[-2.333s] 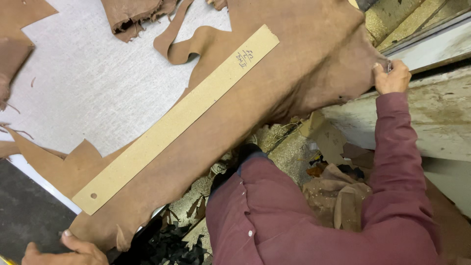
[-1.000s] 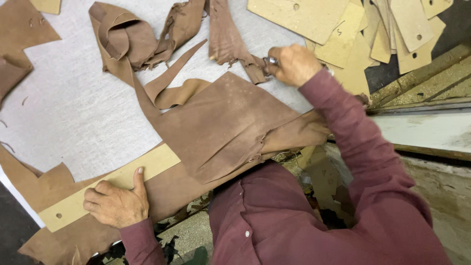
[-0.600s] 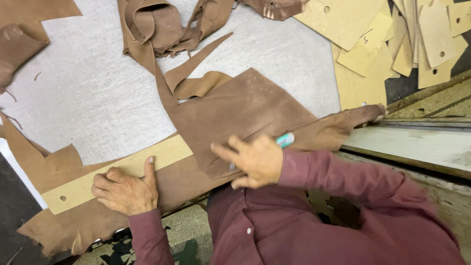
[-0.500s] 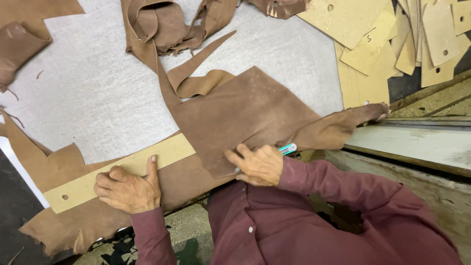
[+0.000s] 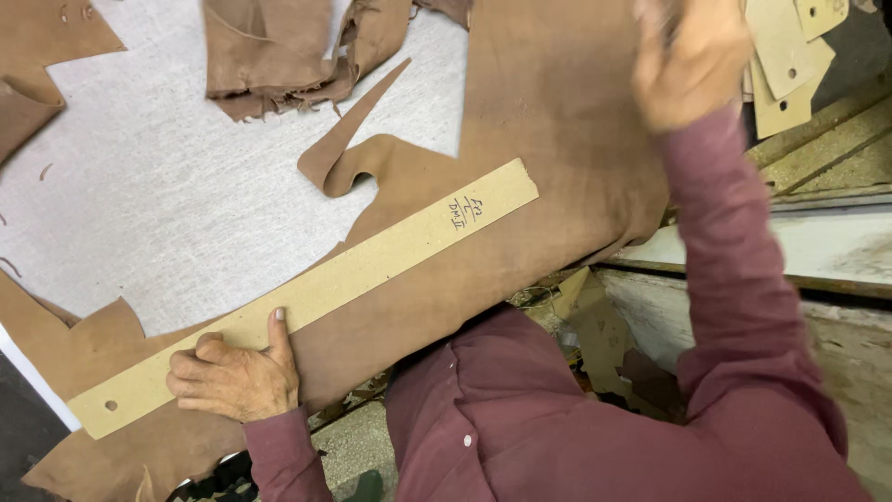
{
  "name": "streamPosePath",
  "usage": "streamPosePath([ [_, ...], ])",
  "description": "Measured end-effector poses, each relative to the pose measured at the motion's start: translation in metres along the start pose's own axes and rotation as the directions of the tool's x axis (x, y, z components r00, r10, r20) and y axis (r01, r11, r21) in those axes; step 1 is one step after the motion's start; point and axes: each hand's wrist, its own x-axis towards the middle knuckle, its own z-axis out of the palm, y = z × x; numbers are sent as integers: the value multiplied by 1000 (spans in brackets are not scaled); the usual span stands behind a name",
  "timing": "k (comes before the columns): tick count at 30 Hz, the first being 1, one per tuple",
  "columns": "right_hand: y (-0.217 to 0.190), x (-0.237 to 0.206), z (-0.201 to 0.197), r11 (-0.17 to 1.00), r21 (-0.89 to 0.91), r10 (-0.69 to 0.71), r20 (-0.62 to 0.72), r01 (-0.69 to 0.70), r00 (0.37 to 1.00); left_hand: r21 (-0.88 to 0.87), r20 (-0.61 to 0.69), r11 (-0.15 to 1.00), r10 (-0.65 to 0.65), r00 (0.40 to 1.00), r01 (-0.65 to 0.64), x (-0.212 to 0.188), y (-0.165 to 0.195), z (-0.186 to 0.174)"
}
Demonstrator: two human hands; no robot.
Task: The person uses a utility knife to cut shapes from a large piece of brown leather using cardboard templates. They trace around the templates and cut out the pieces, then set them aside on the table.
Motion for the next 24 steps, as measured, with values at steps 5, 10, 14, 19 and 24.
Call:
streamPosePath([
  [5,-115,-77,16,920,373,-233,286,116,929,-3,-3,1000,13,1000,-13,0,0,0],
  [10,-31,-98,41,970,103,179,323,-222,929,24,1,999,28,1000,-28,0,-2,3],
  [14,12,-95,37,917,-69,389,379,-393,840,13,23,1000,26,999,-26,-2,-4,5],
  [19,-2,-126,15,913,78,357,323,-400,876,67,14,998,20,1000,-21,-3,-5,8],
  [24,24,-161,5,821,25,561,153,-570,814,22,35,1000,8,999,-9,-5,-4,8],
])
